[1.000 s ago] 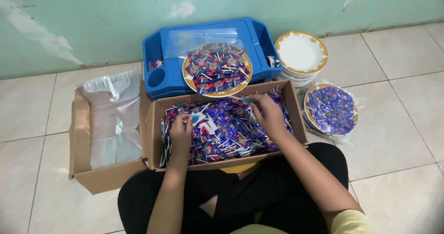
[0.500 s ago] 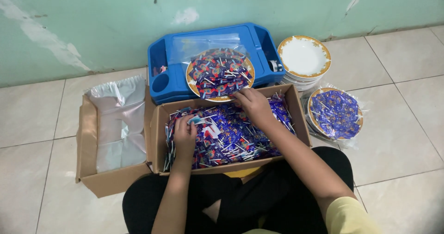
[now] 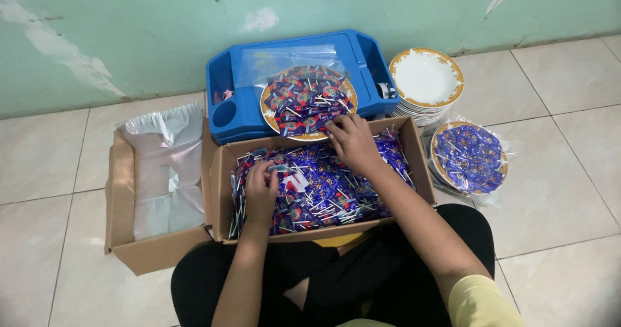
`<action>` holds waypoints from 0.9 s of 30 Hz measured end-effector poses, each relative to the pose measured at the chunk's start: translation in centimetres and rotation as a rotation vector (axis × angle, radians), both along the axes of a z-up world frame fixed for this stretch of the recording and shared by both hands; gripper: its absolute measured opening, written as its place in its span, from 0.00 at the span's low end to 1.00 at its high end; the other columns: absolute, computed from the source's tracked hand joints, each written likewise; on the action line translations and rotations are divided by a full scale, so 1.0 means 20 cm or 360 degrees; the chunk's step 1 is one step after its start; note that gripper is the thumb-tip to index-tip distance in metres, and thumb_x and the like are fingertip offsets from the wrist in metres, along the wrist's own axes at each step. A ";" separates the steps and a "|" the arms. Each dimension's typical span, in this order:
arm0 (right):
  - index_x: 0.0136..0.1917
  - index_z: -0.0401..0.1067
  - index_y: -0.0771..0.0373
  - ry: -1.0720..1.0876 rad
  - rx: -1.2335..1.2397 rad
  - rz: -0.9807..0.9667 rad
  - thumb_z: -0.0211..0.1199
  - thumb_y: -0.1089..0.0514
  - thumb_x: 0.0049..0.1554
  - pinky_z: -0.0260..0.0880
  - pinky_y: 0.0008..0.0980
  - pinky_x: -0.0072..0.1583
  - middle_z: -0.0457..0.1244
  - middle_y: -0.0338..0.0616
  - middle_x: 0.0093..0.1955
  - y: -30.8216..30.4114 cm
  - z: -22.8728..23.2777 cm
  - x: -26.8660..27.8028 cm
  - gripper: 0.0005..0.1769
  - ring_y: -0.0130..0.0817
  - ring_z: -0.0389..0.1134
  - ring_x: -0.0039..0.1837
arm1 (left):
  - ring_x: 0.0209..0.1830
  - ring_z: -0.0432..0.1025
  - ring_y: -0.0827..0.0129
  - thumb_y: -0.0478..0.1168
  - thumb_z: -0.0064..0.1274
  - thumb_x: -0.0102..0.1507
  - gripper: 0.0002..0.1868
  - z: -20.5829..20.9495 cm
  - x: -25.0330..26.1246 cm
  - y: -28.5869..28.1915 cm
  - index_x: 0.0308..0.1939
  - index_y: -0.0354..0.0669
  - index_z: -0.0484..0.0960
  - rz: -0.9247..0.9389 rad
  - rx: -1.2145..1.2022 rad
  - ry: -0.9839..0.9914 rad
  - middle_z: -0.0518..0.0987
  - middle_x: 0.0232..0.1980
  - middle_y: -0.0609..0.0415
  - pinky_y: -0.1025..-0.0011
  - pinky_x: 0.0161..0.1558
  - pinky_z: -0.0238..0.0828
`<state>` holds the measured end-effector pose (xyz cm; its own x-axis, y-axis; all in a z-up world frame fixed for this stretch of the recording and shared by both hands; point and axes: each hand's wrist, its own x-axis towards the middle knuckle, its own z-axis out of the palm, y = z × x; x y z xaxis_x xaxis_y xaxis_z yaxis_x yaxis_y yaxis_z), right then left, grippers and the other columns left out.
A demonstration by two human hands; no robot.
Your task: Manually packing small food packets and decorative plates into boxes and sleeves.
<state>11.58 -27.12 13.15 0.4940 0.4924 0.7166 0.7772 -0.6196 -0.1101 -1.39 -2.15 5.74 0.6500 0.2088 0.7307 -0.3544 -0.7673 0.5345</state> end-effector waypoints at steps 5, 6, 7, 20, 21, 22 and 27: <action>0.64 0.75 0.56 0.0121 0.0052 0.0008 0.58 0.52 0.64 0.62 0.46 0.58 0.64 0.47 0.57 -0.05 -0.01 -0.05 0.17 0.52 0.63 0.61 | 0.40 0.77 0.60 0.28 0.59 0.61 0.12 0.02 -0.01 -0.02 0.47 0.42 0.83 -0.0187 0.0030 -0.0110 0.80 0.45 0.53 0.65 0.43 0.77; 0.67 0.72 0.57 0.0124 0.0143 0.0002 0.57 0.53 0.64 0.63 0.48 0.59 0.63 0.49 0.58 -0.06 0.00 -0.07 0.19 0.53 0.63 0.61 | 0.42 0.78 0.60 0.29 0.59 0.61 0.11 0.02 -0.01 -0.03 0.47 0.43 0.83 -0.0243 0.0036 -0.0183 0.81 0.45 0.53 0.65 0.45 0.77; 0.67 0.72 0.57 0.0120 0.0144 0.0006 0.57 0.53 0.64 0.63 0.48 0.59 0.63 0.49 0.58 -0.10 0.00 -0.09 0.19 0.53 0.63 0.61 | 0.42 0.78 0.60 0.29 0.59 0.61 0.11 0.08 -0.01 -0.07 0.47 0.43 0.83 -0.0240 0.0037 -0.0187 0.81 0.45 0.53 0.65 0.45 0.77; 0.57 0.77 0.52 0.0201 0.0360 -0.0074 0.61 0.57 0.62 0.63 0.47 0.62 0.63 0.45 0.58 -0.31 -0.19 -0.18 0.10 0.49 0.63 0.62 | 0.49 0.76 0.59 0.26 0.56 0.63 0.12 0.45 0.20 -0.34 0.47 0.44 0.86 -0.0470 0.0141 -0.0194 0.82 0.43 0.55 0.64 0.52 0.77; 0.57 0.78 0.51 0.0196 0.0359 -0.0063 0.60 0.56 0.63 0.63 0.46 0.62 0.63 0.44 0.57 -0.30 -0.21 -0.18 0.10 0.47 0.63 0.62 | 0.51 0.75 0.58 0.26 0.54 0.64 0.11 0.44 0.20 -0.33 0.47 0.41 0.86 -0.0499 0.0201 -0.0109 0.82 0.44 0.54 0.64 0.54 0.76; 0.57 0.78 0.51 0.0200 0.0364 -0.0062 0.60 0.56 0.63 0.63 0.46 0.62 0.63 0.44 0.57 -0.30 -0.20 -0.19 0.10 0.47 0.63 0.62 | 0.51 0.75 0.58 0.26 0.54 0.64 0.11 0.42 0.21 -0.33 0.47 0.41 0.86 -0.0498 0.0206 -0.0103 0.82 0.44 0.54 0.64 0.54 0.76; 0.54 0.77 0.51 0.0232 0.0293 -0.0072 0.62 0.57 0.61 0.63 0.46 0.60 0.64 0.43 0.55 -0.30 -0.21 -0.19 0.08 0.48 0.64 0.60 | 0.60 0.69 0.58 0.31 0.47 0.71 0.13 0.41 0.28 -0.38 0.57 0.38 0.81 -0.0387 0.0403 0.0067 0.80 0.53 0.52 0.65 0.60 0.72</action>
<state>7.75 -33.03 8.93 0.6177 0.3350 0.7115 0.7166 -0.6126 -0.3336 4.25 -9.73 14.01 0.6891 -0.1402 0.7110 -0.5248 -0.7731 0.3563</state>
